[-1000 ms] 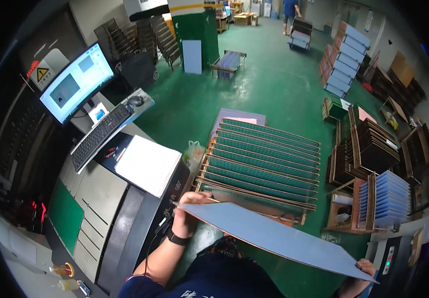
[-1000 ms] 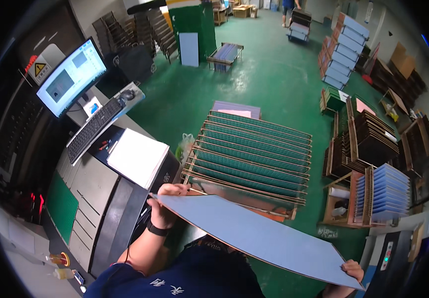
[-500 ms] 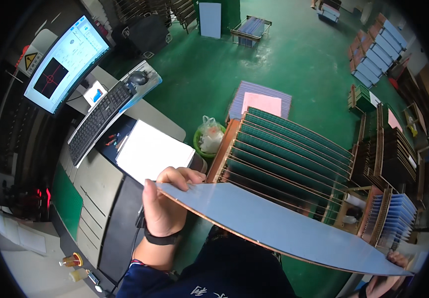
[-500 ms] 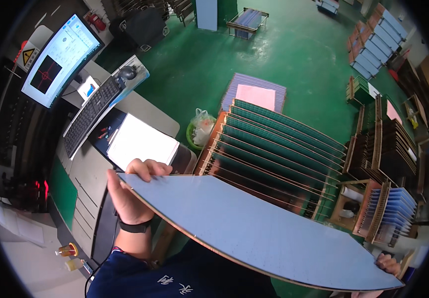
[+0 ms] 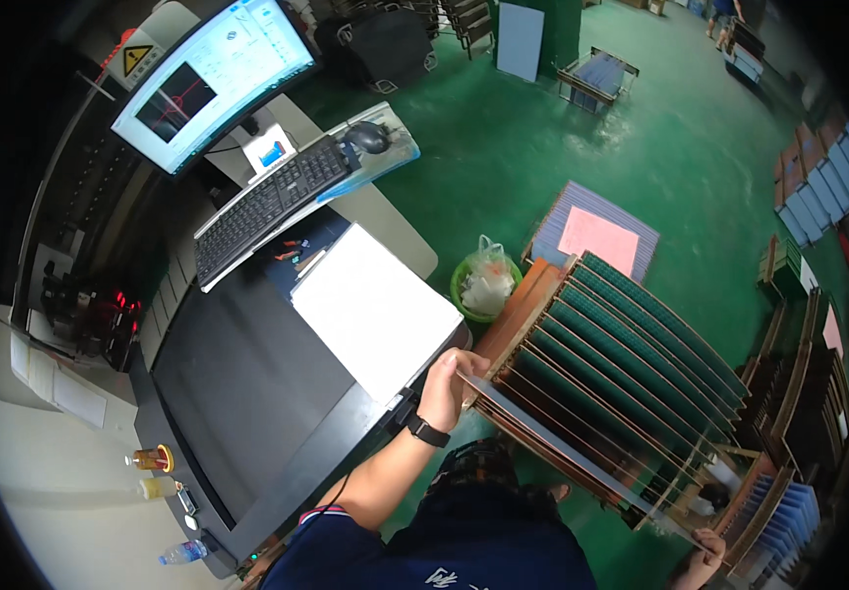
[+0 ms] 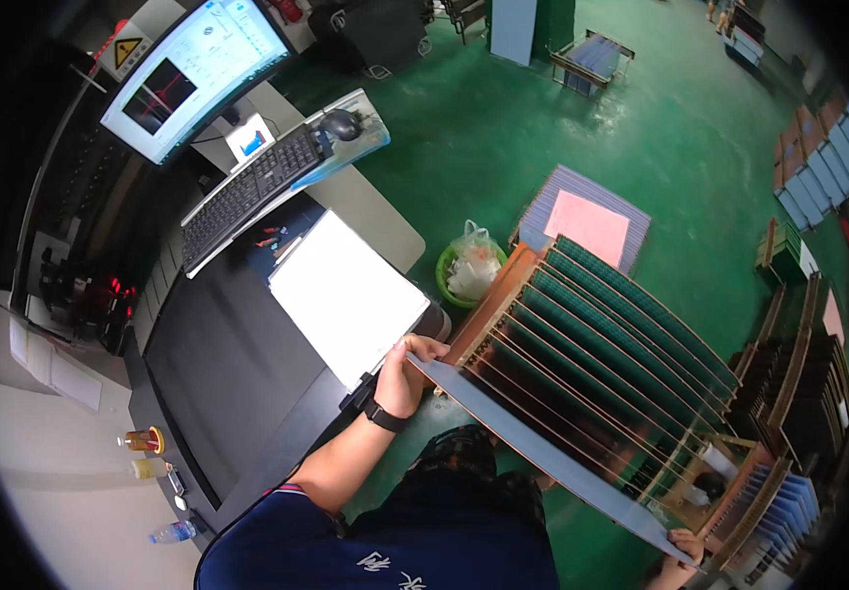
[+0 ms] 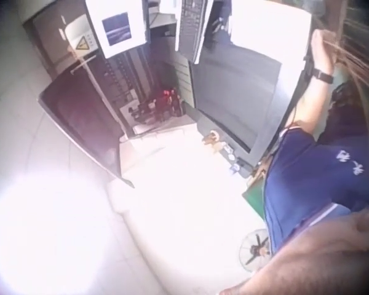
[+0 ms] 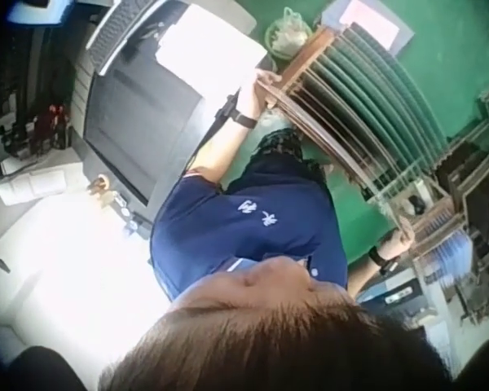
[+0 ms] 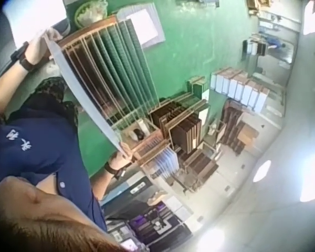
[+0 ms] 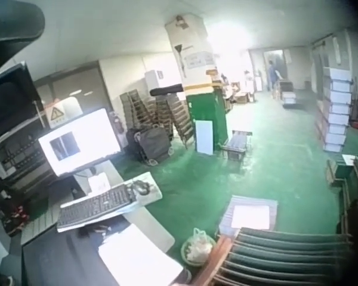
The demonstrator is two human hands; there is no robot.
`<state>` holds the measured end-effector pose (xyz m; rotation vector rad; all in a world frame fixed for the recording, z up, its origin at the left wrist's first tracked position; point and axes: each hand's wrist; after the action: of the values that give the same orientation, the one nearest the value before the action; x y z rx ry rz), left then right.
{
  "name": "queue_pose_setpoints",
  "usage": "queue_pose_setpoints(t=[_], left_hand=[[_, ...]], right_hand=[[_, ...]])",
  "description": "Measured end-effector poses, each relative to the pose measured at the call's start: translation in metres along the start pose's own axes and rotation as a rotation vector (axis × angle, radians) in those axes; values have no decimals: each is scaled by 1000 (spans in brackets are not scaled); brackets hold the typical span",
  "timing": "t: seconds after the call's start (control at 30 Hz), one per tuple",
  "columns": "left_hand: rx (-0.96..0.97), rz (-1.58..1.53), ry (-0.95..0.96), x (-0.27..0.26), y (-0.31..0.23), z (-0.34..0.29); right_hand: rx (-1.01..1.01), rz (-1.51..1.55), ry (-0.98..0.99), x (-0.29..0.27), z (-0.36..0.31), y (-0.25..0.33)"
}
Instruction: The worker retrieves a green patterned sheet, places it into an industrial fabrication machine, uses a computer interface to operate the machine, and luego organizes the finished sheets into a vertical rack.
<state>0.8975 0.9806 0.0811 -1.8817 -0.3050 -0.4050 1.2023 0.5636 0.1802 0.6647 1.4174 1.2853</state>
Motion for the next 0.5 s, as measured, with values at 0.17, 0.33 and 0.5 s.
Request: queue_pose_setpoints(t=[0.17,0.33,0.5], left_hand=[[51,63,35,2,0,2],[214,201,14,8,-11,0],[-20,30,29,21,-23,-7]], right_hand=[[-6,124,37,14,4,-16],[17,432,-32,27,15,1],[19,468,-17,27,28,5]])
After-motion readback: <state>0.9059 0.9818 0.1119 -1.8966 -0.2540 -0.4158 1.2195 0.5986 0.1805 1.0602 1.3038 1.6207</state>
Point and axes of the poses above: each hand's wrist, its own z-axis towards the middle knuckle, its own x-axis out of the palm, y = z × x, and after that the axes turned 14 degrees about -y, right-handed
